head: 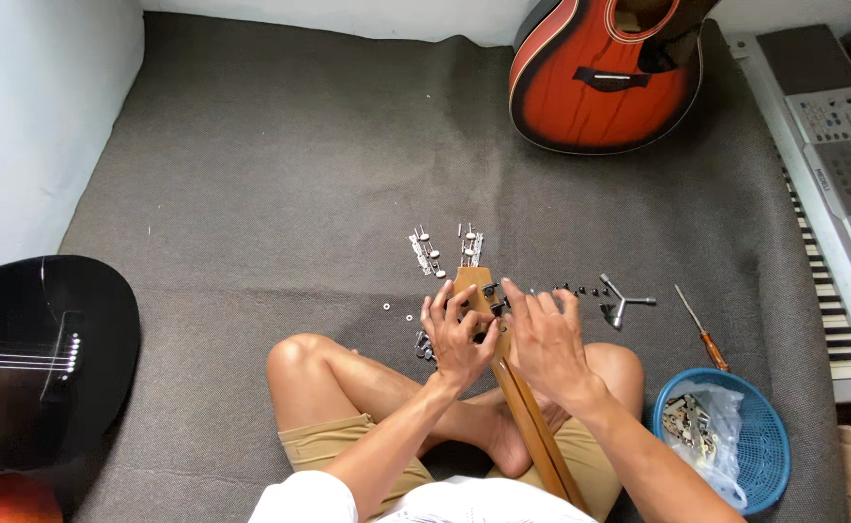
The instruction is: The person repairs a guitar headstock by hand and using tools. They position metal tuning pegs and washers into the headstock holes and use a screwdriver to secure components.
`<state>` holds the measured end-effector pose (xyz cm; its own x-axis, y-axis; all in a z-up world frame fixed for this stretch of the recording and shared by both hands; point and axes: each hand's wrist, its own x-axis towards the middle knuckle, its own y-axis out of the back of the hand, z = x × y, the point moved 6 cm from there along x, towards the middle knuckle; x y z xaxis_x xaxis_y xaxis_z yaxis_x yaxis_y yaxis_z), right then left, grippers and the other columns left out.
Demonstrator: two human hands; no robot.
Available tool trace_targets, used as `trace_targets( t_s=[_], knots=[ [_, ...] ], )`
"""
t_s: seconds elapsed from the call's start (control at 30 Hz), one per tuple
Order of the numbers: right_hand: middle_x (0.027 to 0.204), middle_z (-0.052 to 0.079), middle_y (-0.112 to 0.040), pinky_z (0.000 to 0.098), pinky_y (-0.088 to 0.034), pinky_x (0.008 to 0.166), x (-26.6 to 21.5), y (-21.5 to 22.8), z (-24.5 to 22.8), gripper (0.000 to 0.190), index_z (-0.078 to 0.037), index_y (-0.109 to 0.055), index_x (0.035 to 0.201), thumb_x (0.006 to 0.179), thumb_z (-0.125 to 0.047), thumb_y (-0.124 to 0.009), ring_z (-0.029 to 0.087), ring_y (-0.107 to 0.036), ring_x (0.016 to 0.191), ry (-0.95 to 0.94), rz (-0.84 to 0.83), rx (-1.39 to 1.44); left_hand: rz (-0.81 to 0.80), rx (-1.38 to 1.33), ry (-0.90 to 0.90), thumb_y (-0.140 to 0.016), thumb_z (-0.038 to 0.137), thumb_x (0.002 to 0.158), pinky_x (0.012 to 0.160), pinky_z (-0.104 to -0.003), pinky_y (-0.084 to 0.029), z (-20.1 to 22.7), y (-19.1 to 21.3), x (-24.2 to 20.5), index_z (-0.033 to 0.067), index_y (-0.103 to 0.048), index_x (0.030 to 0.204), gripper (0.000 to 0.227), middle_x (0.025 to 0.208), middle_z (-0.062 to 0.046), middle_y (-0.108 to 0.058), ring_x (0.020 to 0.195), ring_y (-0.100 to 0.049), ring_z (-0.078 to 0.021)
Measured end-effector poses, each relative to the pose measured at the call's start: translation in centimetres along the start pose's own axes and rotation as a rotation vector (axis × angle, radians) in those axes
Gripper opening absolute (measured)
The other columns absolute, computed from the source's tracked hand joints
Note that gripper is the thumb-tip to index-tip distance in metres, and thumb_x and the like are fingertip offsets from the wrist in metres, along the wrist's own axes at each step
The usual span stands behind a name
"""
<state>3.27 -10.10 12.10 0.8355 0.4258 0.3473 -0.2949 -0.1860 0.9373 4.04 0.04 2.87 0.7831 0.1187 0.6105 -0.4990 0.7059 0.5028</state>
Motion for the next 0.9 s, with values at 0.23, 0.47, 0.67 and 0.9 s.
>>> trace_targets(
  t_s=[0.23, 0.47, 0.67, 0.9],
  knots=[
    [0.061, 0.005, -0.057, 0.0505, -0.035, 0.088, 0.5, 0.6, -0.5, 0.039, -0.005, -0.045, 0.123, 0.084, -0.011, -0.043, 0.021, -0.059, 0.066, -0.006, -0.063, -0.021, -0.009, -0.027, 0.017, -0.074, 0.023, 0.065, 0.099, -0.054, -0.016, -0.2, -0.3, -0.1, 0.02, -0.063, 0.065, 0.012, 0.11, 0.0, -0.058, 0.123, -0.038, -0.0297],
    [0.063, 0.004, -0.058, 0.0485, -0.035, 0.089, 0.1, 0.3, 0.1, 0.04, -0.007, -0.043, 0.123, 0.083, -0.008, -0.042, 0.019, -0.059, 0.067, 0.011, -0.081, 0.026, -0.01, -0.031, 0.015, -0.074, 0.023, 0.065, 0.099, -0.054, -0.015, -0.3, -0.3, -0.1, 0.0197, -0.062, 0.065, 0.012, 0.111, 0.0, -0.058, 0.123, -0.038, -0.0295],
    [0.064, 0.006, -0.053, 0.051, -0.035, 0.088, 0.2, 0.8, -0.3, 0.042, -0.004, -0.042, 0.124, 0.084, -0.015, -0.04, 0.022, -0.058, 0.067, 0.047, -0.056, 0.069, -0.007, -0.015, -0.004, -0.073, 0.023, 0.065, 0.099, -0.054, -0.016, -0.2, -0.1, 0.1, 0.0199, -0.062, 0.066, 0.011, 0.11, 0.0, -0.058, 0.122, -0.038, -0.0294],
    [0.067, 0.005, -0.057, 0.046, -0.037, 0.086, -0.6, -0.2, 0.5, 0.036, -0.006, -0.045, 0.121, 0.086, -0.016, -0.039, 0.019, -0.058, 0.066, 0.029, 0.001, 0.027, 0.0, -0.019, -0.009, -0.072, 0.024, 0.066, 0.1, -0.054, -0.016, 0.0, 0.0, 0.2, 0.0195, -0.062, 0.066, 0.011, 0.11, 0.0, -0.058, 0.122, -0.038, -0.0299]
  ],
)
